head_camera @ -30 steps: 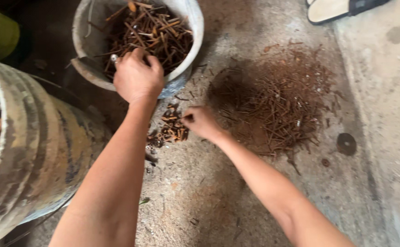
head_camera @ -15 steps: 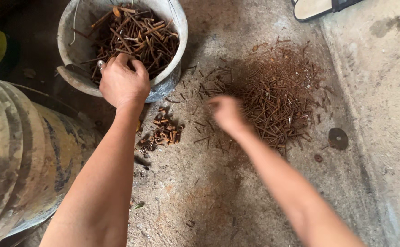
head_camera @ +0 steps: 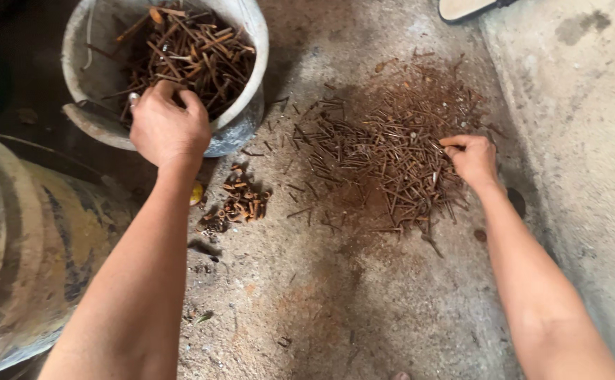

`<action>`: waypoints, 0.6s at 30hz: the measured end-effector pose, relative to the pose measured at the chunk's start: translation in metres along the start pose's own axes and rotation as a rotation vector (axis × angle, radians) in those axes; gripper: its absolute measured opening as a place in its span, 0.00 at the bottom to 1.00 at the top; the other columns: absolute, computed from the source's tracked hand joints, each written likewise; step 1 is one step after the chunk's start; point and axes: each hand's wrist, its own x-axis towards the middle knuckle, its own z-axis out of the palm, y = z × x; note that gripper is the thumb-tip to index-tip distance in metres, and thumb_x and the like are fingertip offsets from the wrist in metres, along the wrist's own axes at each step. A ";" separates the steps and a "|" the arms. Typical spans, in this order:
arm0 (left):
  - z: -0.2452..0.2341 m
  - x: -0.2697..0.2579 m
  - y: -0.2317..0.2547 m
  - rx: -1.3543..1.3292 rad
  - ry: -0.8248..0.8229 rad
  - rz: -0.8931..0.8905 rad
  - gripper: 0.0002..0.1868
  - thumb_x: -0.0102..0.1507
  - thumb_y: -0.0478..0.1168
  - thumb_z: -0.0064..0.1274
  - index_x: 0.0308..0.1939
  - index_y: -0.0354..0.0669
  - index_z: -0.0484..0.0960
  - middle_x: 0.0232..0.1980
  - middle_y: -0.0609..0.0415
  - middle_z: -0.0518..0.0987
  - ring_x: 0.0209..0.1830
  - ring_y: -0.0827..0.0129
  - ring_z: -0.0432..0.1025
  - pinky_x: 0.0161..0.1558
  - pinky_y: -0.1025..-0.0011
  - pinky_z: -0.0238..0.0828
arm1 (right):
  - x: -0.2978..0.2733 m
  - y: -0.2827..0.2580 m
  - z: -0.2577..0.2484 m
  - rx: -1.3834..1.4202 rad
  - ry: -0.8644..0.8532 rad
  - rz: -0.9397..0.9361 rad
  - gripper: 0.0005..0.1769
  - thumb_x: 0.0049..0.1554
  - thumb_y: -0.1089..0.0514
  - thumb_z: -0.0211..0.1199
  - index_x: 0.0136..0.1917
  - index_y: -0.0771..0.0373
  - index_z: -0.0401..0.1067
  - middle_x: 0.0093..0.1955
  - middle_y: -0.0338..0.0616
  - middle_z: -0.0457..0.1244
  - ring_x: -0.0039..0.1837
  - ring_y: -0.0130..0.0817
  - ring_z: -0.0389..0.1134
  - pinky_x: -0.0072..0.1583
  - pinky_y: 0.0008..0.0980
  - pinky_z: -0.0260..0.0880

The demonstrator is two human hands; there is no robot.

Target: The person sorts through a pile of rusty nails and hardware on the floor by hand, separating fasteners into smaller piles and gathering the nails together.

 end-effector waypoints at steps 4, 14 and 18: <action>0.002 0.000 -0.002 0.008 -0.003 0.000 0.10 0.61 0.44 0.53 0.34 0.42 0.84 0.41 0.47 0.82 0.45 0.48 0.74 0.44 0.52 0.72 | -0.015 -0.012 0.005 -0.003 -0.009 -0.095 0.11 0.55 0.56 0.71 0.53 0.51 0.82 0.58 0.50 0.71 0.54 0.41 0.73 0.59 0.40 0.71; 0.004 0.000 -0.002 0.017 -0.006 -0.040 0.10 0.61 0.44 0.53 0.34 0.42 0.83 0.39 0.46 0.82 0.44 0.49 0.75 0.45 0.53 0.72 | -0.023 -0.020 0.003 -0.166 -0.230 0.050 0.12 0.61 0.57 0.65 0.58 0.54 0.79 0.59 0.47 0.70 0.44 0.37 0.70 0.50 0.37 0.73; 0.002 -0.001 0.000 0.003 0.010 -0.022 0.09 0.61 0.43 0.53 0.35 0.45 0.85 0.39 0.47 0.83 0.44 0.50 0.75 0.45 0.54 0.72 | -0.015 -0.019 -0.029 -0.014 -0.197 0.224 0.13 0.62 0.56 0.62 0.59 0.56 0.77 0.60 0.44 0.69 0.31 0.31 0.59 0.36 0.33 0.65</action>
